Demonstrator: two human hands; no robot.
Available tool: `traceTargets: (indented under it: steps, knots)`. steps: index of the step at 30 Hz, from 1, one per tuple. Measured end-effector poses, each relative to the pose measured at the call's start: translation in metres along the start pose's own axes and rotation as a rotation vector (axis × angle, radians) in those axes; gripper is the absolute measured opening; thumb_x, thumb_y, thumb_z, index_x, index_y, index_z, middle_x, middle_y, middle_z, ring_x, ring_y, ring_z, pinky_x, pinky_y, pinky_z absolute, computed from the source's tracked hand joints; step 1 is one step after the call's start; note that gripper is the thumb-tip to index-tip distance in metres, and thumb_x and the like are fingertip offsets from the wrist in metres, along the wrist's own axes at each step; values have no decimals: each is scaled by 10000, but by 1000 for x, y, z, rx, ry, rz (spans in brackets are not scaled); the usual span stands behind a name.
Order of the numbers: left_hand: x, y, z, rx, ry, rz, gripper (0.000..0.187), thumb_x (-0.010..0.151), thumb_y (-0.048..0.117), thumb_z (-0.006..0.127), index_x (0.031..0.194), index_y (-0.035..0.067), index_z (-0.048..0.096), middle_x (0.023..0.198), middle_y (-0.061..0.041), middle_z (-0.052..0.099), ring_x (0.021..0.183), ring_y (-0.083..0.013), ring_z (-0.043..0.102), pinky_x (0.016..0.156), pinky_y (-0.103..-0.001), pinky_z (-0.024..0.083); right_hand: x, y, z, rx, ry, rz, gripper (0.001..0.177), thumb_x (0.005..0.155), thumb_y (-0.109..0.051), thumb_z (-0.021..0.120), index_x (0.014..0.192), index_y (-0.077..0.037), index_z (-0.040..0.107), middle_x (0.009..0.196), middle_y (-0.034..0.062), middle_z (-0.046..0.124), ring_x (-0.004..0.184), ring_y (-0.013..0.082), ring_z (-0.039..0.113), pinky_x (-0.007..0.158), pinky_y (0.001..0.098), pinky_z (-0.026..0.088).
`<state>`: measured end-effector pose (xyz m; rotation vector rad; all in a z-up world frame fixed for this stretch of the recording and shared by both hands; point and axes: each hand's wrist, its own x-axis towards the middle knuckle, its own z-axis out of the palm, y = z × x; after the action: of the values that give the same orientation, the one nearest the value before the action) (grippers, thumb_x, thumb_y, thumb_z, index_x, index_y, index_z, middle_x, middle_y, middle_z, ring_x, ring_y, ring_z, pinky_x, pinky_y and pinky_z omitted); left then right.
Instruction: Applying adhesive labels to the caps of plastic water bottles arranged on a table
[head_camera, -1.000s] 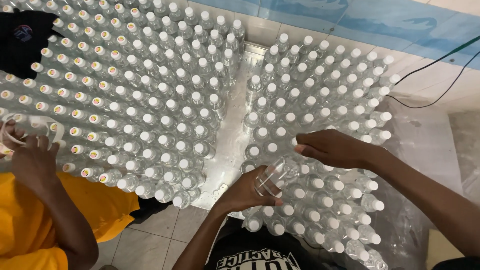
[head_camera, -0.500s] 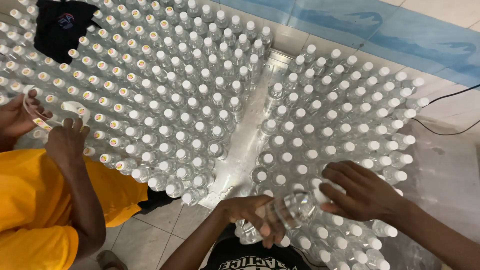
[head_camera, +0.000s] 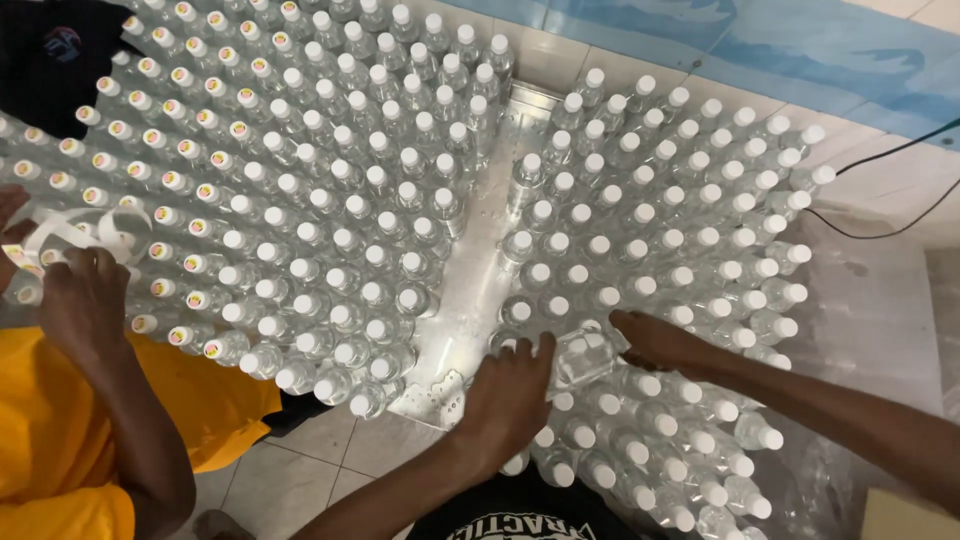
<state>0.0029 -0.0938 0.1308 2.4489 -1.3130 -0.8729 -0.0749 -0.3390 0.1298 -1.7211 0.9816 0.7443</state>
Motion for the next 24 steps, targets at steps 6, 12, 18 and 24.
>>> traceTargets:
  steps: [6,12,18,24]
  knots:
    - [61,-28,9,255,638,171,857,748,89,853,1522,-1,497,1121,-197,723,844,-308,697,659,-422,600,3,-66,-54,-106,-129,-134,670,1081,-582,356,1218,-22,696,647,102,642,491,213,569,508,330,542]
    - [102,-50,-60,51,701,49,1241,885,540,880,1747,76,118,1666,-310,274,1530,-495,414,1229,-599,414,54,-159,-101,-281,389,-836,477,1150,-445,580,1267,15,636,659,134,626,498,246,611,457,365,501]
    - [26,-91,-6,-374,505,-9,961,1057,361,669,1751,174,31,1839,-247,17,1660,-492,259,1176,-591,444,233,-213,-144,-1030,816,-975,559,1260,-545,491,1325,-7,627,810,116,757,656,358,708,604,520,494]
    - [-61,-124,55,-545,326,-250,649,1074,319,608,1655,239,328,1833,-97,110,1563,-331,450,971,-571,625,393,-222,-157,-987,848,-815,664,1229,-655,447,1362,-30,631,924,181,772,768,466,724,680,555,469]
